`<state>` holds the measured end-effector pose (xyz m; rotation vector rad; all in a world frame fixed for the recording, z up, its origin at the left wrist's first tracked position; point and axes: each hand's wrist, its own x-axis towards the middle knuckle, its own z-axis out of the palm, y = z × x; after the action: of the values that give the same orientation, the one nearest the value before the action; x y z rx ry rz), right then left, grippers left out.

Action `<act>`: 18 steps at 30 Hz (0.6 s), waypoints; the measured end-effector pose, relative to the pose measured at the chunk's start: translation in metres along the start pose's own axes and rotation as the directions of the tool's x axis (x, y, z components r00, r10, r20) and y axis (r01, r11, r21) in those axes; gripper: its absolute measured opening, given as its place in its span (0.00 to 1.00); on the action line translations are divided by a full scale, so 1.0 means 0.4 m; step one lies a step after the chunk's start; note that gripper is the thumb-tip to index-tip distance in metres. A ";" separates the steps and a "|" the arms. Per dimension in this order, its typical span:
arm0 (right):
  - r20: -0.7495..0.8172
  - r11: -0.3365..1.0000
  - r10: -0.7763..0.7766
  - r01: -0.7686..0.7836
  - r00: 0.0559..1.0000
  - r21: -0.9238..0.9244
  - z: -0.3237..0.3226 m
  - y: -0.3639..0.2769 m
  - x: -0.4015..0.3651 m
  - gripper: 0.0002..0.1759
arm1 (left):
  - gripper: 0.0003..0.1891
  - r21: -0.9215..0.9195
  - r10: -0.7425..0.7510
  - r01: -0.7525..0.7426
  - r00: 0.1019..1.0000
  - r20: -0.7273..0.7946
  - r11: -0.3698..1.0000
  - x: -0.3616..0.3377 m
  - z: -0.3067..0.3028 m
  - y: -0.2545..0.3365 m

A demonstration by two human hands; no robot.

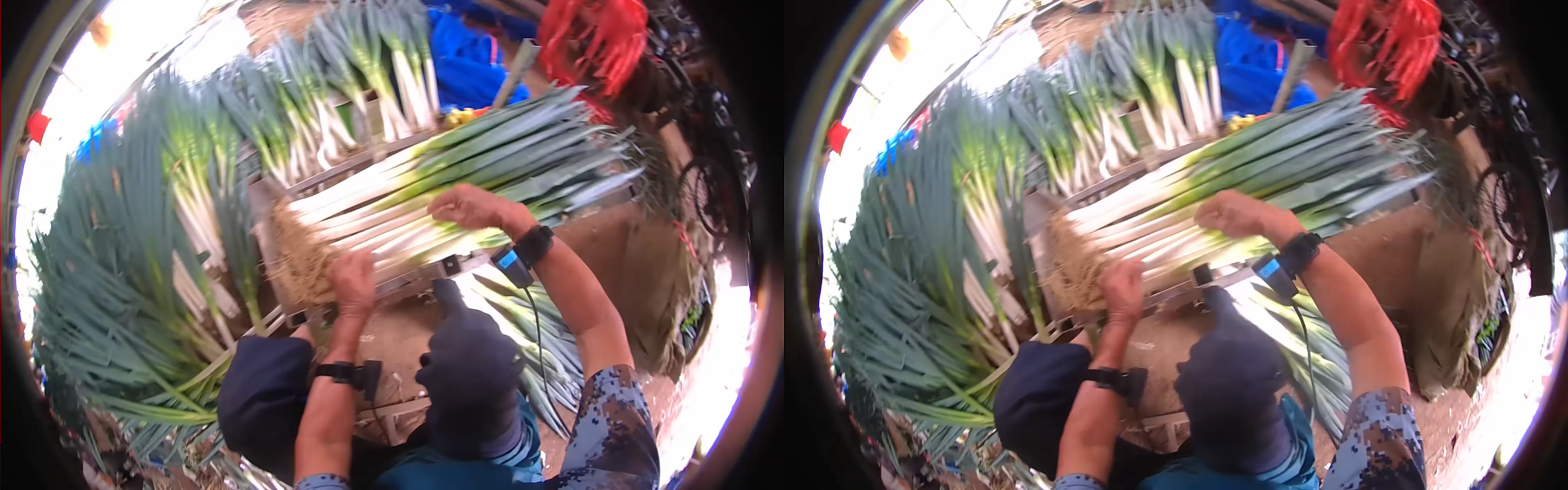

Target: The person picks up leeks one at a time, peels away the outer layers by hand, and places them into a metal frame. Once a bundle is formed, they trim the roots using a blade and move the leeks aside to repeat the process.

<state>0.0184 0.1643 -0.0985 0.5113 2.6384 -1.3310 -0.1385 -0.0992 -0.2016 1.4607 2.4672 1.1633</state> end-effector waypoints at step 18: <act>-0.470 0.900 -0.221 -0.007 0.854 -0.436 0.027 0.142 -0.230 0.10 | 0.10 -0.003 -0.051 0.053 0.972 0.230 0.999 -0.003 -0.069 -0.005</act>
<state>0.1242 0.1651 -0.1224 0.7359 3.3072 -0.6454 -0.1500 -0.1164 -0.1833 1.4287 2.3256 0.9350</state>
